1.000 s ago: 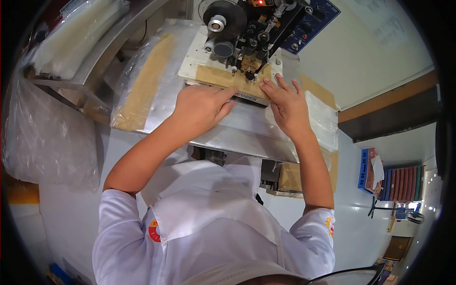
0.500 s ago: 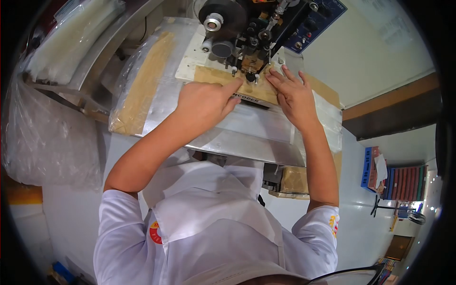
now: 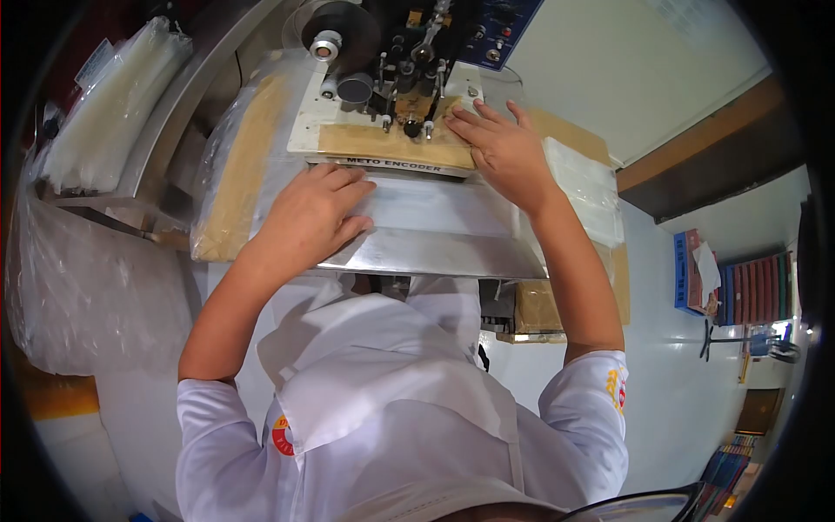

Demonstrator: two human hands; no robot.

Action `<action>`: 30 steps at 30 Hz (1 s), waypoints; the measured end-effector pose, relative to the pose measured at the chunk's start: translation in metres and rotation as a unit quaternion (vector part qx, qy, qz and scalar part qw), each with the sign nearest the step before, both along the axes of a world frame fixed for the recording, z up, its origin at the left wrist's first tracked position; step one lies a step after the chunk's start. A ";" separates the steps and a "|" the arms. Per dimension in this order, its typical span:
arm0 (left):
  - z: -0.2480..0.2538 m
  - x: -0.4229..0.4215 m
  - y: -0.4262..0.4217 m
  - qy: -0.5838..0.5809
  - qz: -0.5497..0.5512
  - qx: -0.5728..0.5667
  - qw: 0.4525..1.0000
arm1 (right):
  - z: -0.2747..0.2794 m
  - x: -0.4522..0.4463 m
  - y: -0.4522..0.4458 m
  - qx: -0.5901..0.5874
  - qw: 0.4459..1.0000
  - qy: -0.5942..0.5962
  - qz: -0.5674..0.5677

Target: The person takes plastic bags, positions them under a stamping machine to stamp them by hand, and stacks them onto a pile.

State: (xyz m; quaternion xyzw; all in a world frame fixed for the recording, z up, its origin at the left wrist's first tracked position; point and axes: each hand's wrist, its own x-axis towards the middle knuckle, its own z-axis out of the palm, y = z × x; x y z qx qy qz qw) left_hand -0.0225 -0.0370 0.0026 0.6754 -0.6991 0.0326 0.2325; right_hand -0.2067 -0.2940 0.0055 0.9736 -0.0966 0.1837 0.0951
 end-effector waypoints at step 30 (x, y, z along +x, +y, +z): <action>0.023 -0.013 0.004 0.005 -0.046 0.023 0.999 | -0.128 -0.231 0.002 0.062 0.886 -0.304 -0.344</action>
